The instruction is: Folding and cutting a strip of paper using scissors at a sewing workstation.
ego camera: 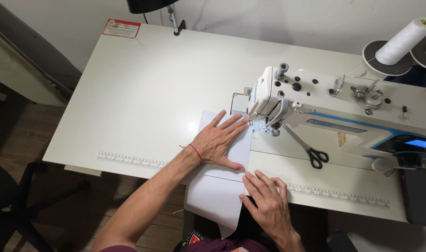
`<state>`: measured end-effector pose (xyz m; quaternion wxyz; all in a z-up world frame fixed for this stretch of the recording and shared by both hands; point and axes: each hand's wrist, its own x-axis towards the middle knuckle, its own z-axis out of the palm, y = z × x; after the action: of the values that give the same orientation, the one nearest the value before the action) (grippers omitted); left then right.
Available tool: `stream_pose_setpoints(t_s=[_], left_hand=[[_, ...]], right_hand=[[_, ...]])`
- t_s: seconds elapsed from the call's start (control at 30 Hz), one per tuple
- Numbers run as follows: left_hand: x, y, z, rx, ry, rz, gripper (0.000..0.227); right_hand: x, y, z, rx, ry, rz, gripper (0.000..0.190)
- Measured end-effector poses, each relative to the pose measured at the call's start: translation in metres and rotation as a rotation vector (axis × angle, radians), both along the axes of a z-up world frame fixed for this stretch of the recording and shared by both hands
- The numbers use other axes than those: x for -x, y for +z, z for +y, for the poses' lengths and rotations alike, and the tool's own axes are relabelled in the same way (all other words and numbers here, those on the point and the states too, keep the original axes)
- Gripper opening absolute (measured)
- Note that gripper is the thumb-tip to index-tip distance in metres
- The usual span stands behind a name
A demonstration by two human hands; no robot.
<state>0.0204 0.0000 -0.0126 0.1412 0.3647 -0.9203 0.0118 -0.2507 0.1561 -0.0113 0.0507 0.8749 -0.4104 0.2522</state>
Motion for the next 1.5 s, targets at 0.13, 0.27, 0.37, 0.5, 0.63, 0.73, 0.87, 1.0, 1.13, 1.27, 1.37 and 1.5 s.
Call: stream_pose_setpoints(t_s=[0.13, 0.27, 0.37, 0.5, 0.63, 0.73, 0.87, 1.0, 1.13, 1.27, 1.37, 1.5], left_hand=[[0.001, 0.002, -0.002, 0.014, -0.001, 0.019, 0.146], [0.001, 0.002, -0.008, 0.021, 0.015, 0.003, 0.146], [0.002, 0.002, -0.009, 0.019, 0.010, 0.011, 0.147], [0.000, 0.005, -0.014, 0.015, 0.007, 0.022, 0.146], [0.001, 0.005, -0.018, -0.023, -0.002, 0.012, 0.146], [0.003, 0.005, -0.024, 0.016, 0.001, 0.026, 0.146], [0.001, 0.002, -0.028, -0.018, 0.012, -0.012, 0.148], [0.002, 0.001, -0.035, -0.005, 0.016, -0.012, 0.145], [0.003, 0.001, -0.038, 0.007, 0.012, 0.016, 0.145], [0.002, 0.004, -0.046, -0.017, 0.008, -0.002, 0.144], [0.002, 0.005, -0.049, -0.014, -0.002, -0.006, 0.144], [0.003, 0.008, -0.054, 0.000, -0.010, 0.022, 0.139]], right_hand=[[-0.002, 0.004, 0.003, 0.000, -0.010, 0.010, 0.043], [-0.004, -0.002, 0.003, 0.038, -0.029, -0.009, 0.044], [-0.005, -0.004, 0.006, 0.024, -0.069, -0.001, 0.046], [-0.009, -0.002, 0.003, -0.007, -0.112, 0.006, 0.046], [-0.013, 0.003, 0.000, -0.009, -0.134, 0.009, 0.041], [-0.014, 0.007, -0.004, 0.003, -0.147, 0.011, 0.043], [-0.015, 0.007, -0.007, -0.009, -0.167, 0.035, 0.046], [-0.016, 0.006, -0.010, 0.009, -0.203, 0.050, 0.048], [-0.016, 0.002, -0.006, -0.002, -0.230, 0.070, 0.052], [-0.020, 0.005, 0.004, 0.005, -0.082, -0.012, 0.042], [-0.020, 0.013, 0.012, 0.014, 0.021, -0.048, 0.034], [-0.018, 0.016, 0.016, 0.001, 0.075, -0.078, 0.033]])
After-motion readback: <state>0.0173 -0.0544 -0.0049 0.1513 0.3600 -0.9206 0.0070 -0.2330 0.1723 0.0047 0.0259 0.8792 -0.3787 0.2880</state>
